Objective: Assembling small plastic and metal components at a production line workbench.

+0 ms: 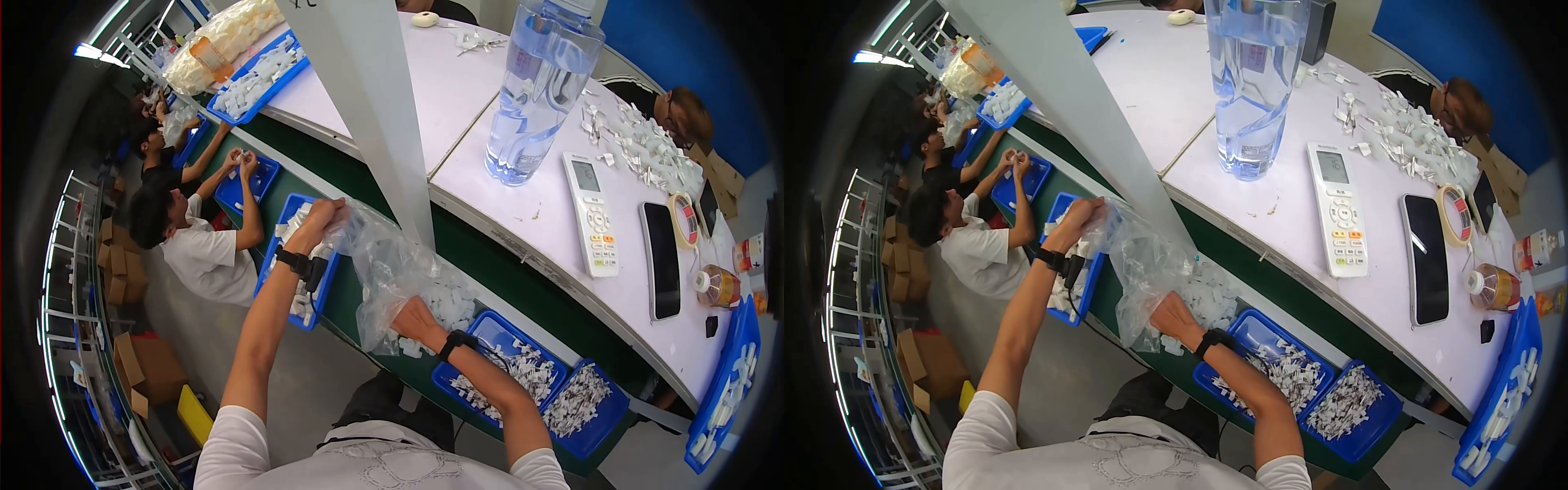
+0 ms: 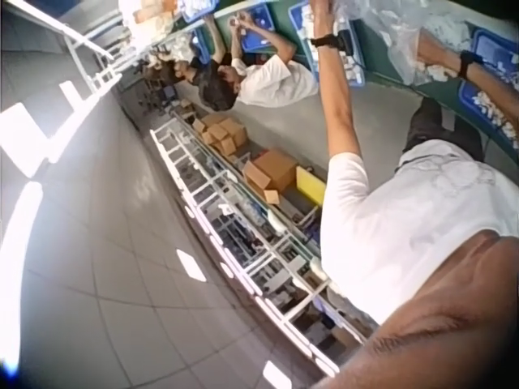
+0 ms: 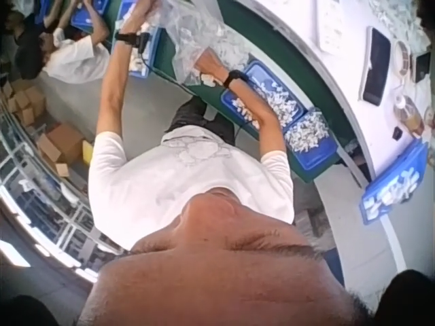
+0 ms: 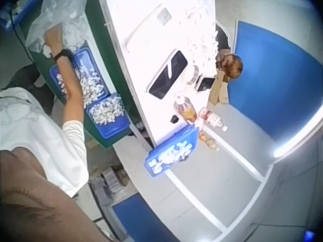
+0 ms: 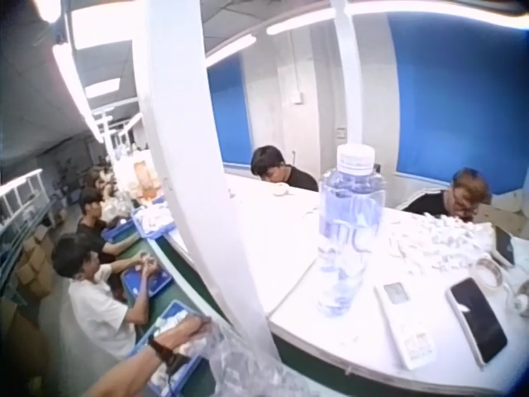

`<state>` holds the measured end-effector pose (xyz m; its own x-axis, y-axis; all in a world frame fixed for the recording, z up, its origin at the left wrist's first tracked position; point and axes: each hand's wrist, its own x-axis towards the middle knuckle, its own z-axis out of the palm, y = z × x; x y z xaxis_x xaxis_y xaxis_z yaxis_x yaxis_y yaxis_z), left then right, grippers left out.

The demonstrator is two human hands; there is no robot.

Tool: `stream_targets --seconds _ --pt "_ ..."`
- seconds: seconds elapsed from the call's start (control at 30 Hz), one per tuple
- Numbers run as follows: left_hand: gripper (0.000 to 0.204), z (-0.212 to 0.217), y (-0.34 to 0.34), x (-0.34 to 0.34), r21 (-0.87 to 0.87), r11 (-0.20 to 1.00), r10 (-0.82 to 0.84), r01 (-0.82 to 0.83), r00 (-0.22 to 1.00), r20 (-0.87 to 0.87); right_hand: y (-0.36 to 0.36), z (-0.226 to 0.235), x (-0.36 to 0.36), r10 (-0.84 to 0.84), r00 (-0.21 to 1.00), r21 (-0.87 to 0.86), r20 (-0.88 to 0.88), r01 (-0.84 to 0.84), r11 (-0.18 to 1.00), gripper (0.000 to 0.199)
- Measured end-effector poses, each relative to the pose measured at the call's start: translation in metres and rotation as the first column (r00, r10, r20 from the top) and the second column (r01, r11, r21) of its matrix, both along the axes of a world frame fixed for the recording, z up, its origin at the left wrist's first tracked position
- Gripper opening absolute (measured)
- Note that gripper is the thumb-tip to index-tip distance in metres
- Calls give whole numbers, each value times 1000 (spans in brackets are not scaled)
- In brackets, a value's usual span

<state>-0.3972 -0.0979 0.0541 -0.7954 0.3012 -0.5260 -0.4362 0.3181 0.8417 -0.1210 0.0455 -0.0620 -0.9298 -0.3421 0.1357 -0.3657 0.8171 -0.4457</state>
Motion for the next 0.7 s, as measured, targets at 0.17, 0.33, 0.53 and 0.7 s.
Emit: stream_targets --seconds 0.17,0.33,0.53,0.7 --pt "28 3 -17 -5 -77 997 -16 14 1000 -24 19 5 23 51 986 79 -162 -39 996 20" --pt "31 4 -38 -24 -110 992 -79 67 991 -109 35 0 37 4 968 82 -251 17 996 35" --pt "32 17 -41 -18 -103 994 -40 29 993 -111 34 10 35 -133 973 5 -190 137 991 38" --pt "31 58 -9 15 -4 996 -90 90 996 -21 11 28 35 -213 976 -251 -50 194 948 39"
